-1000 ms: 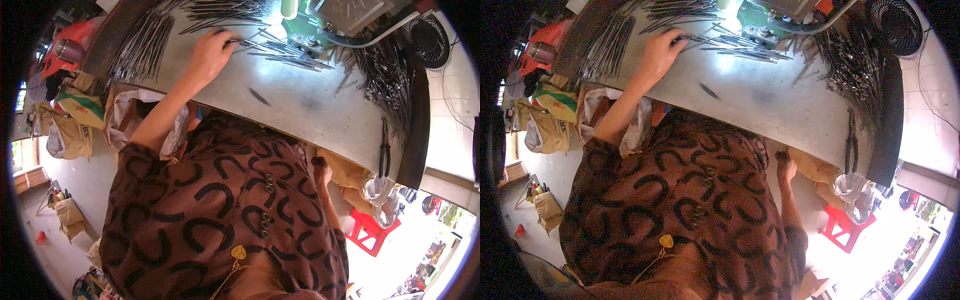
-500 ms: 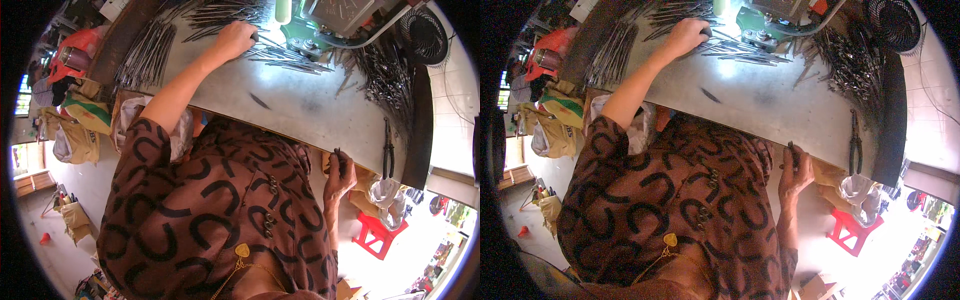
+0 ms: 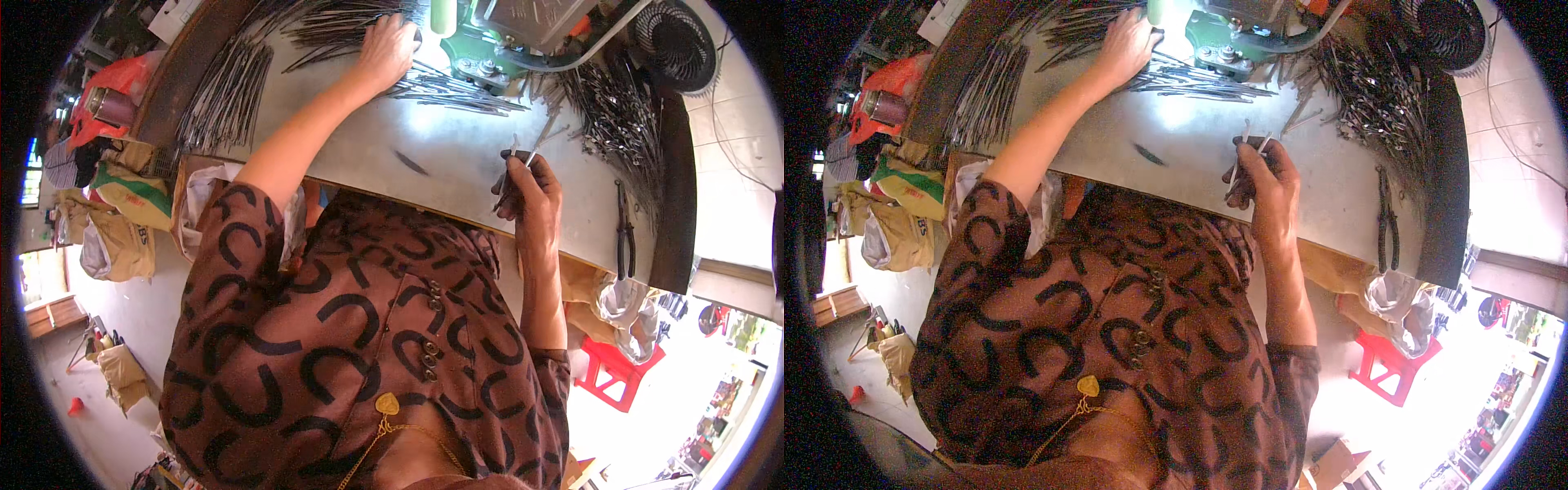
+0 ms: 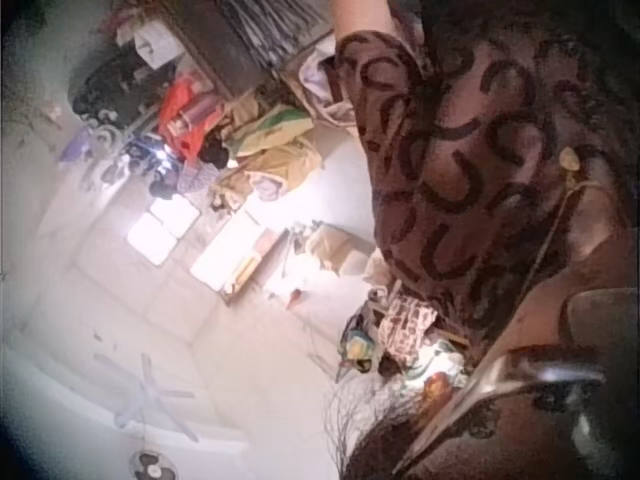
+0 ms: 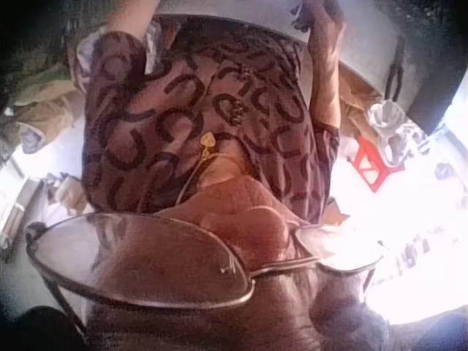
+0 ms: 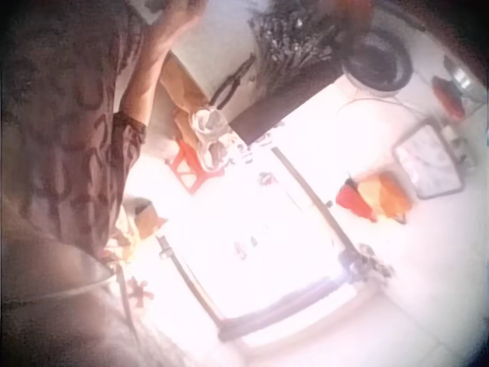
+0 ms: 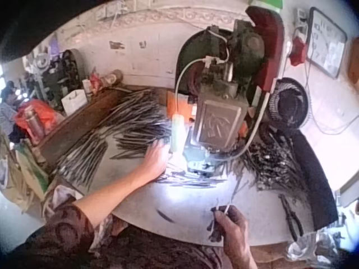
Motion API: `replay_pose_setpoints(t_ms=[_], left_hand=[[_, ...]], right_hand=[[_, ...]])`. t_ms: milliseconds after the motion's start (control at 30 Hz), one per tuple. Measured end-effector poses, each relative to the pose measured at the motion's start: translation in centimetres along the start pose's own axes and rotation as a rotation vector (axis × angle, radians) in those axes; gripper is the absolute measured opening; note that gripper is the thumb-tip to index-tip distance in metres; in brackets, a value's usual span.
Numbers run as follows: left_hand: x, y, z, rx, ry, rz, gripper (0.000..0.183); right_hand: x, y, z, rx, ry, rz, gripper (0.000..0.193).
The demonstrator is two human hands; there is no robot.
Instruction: The person assembles umbrella frame components by fitting metal ribs and connectors together under a machine press and arranging the rods on the workbench by hand.
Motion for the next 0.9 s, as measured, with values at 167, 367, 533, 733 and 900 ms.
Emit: replay_pose_setpoints(t_ms=[167,367,533,733,900], left_hand=[[0.1,-0.3,-3.7,-0.313,0.005,0.004,0.025],[-1.3,0.9,-4.2,-0.328,0.004,0.222,0.010],[-1.1,2.6,-2.5,-0.016,0.082,0.315,0.012],[0.6,3.7,-4.2,-0.109,0.022,0.318,0.010],[-0.1,3.7,-3.9,-0.049,-0.051,0.351,0.012]], right_hand=[[-0.8,1.4,0.7,-0.020,0.115,0.046,0.030],[-0.5,5.6,1.4,0.108,0.074,0.104,0.030],[-0.1,8.5,1.2,0.083,0.090,0.112,0.026],[1.0,10.4,0.6,0.100,0.042,0.100,0.026],[2.3,11.1,1.4,0.092,0.057,0.049,0.024]])
Point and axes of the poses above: each hand's wrist, its own y-axis towards the middle knuckle, its own z-axis out of the palm, x = y × z, the point moved 10 cm from there along y, towards the middle knuckle, and after that the axes turned 11 degrees about z, right-handed, at the moved point
